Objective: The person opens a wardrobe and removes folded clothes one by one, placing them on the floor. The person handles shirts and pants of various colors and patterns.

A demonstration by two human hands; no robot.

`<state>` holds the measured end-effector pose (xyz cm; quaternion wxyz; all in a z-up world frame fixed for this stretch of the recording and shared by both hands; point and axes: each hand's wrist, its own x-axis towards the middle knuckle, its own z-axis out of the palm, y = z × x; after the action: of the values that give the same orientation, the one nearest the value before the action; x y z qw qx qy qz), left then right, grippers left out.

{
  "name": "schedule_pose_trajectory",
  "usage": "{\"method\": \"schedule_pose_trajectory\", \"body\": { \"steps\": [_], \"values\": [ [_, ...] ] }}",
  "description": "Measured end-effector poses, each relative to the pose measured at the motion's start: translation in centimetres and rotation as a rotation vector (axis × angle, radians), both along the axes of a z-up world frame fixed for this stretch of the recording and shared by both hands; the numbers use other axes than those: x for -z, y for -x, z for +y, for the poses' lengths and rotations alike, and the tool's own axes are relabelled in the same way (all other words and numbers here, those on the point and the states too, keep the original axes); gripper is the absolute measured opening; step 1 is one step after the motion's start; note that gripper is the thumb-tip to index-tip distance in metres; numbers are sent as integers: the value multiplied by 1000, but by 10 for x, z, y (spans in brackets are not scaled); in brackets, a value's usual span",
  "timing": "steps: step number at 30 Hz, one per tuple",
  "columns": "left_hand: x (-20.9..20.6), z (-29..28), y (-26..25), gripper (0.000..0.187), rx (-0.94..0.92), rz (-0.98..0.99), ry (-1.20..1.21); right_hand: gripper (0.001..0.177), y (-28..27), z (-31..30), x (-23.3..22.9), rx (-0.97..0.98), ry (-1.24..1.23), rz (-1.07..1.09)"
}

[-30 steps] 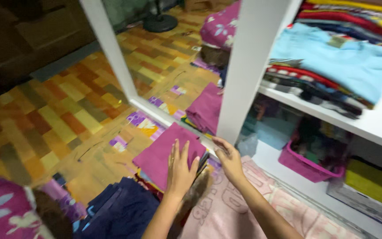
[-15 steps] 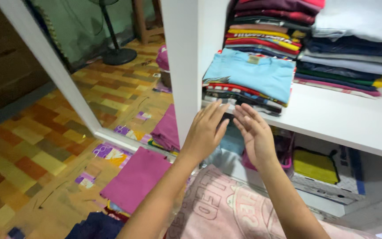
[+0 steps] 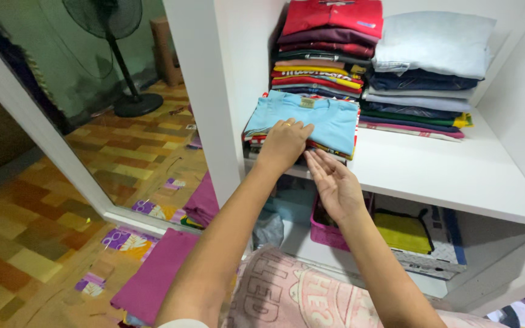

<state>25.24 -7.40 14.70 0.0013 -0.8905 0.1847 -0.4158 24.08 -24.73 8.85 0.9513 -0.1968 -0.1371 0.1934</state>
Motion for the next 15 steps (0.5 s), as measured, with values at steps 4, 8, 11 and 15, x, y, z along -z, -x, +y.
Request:
{"method": "schedule_pose_trajectory", "body": {
  "steps": [4, 8, 11, 15],
  "values": [
    [-5, -2, -5, 10, -98, 66, -35, 48, -2, -1, -6, -52, -68, 14],
    [-25, -3, 0, 25, -123, 22, 102, 60, -2, -1, -17, -110, -170, 13],
    [-41, -3, 16, 34, 19, -151, 210, 60, -6, -3, -29, -160, -240, 52],
    [-43, -16, 52, 41, 19, -171, 69, 72, -9, -15, -37, -252, -277, -52]
  ]
}}
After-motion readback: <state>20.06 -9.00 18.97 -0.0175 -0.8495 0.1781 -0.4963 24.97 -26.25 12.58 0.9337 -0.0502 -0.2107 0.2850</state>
